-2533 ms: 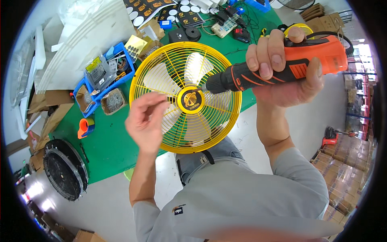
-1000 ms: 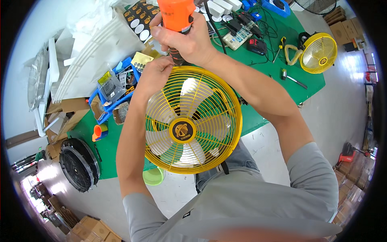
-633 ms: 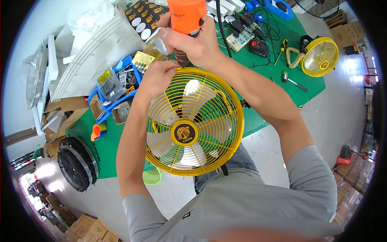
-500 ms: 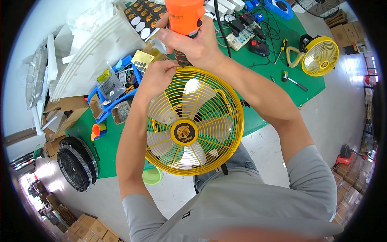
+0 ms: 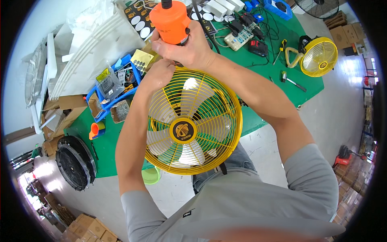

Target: Assembling a portable industrial fan by installing the blade and safety cage.

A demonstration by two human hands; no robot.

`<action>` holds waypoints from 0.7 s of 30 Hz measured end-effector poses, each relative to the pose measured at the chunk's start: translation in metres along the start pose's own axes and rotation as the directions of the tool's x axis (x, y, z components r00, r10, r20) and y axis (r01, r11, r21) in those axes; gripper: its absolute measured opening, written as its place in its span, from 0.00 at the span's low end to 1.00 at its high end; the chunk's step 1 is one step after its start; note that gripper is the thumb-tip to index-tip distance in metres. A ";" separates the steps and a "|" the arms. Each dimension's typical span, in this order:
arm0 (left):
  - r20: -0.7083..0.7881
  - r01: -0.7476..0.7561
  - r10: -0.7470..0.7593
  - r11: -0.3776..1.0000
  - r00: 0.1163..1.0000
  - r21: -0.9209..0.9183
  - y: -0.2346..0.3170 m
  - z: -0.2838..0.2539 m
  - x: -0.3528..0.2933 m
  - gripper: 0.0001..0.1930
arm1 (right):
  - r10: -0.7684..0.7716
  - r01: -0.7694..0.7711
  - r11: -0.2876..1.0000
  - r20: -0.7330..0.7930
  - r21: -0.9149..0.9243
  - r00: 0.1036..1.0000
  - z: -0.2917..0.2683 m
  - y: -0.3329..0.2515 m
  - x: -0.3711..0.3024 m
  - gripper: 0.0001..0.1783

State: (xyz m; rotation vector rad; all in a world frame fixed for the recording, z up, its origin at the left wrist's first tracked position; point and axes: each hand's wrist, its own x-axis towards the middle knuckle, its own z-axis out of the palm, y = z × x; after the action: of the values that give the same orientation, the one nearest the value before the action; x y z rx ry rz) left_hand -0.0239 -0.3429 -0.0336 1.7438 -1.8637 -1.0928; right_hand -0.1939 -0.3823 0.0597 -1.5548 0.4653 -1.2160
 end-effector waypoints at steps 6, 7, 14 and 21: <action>-0.032 -0.149 0.146 0.984 0.989 -0.100 -0.002 0.009 0.011 0.17 | -0.051 0.053 0.998 0.129 -0.014 0.990 -0.011 -0.003 -0.004 0.15; -0.061 -0.227 0.224 0.973 0.973 -0.049 -0.012 0.010 0.014 0.17 | -0.052 0.053 0.999 0.140 -0.003 0.989 -0.007 -0.003 -0.003 0.15; 0.073 -0.250 0.246 0.968 0.966 0.039 -0.008 -0.001 0.008 0.17 | 0.080 -0.085 0.996 0.341 0.001 0.937 -0.005 0.002 0.003 0.21; -0.632 -0.146 0.070 0.987 0.772 -0.069 -0.039 -0.044 -0.099 0.16 | -0.049 0.040 0.979 0.036 0.199 0.998 -0.099 -0.041 0.002 0.34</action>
State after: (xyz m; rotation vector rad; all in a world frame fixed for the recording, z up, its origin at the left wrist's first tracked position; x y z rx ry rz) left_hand 0.0512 -0.2587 -0.0106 1.6357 -1.4180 -0.4583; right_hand -0.2907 -0.4174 0.0894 -1.4230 0.2750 -1.2237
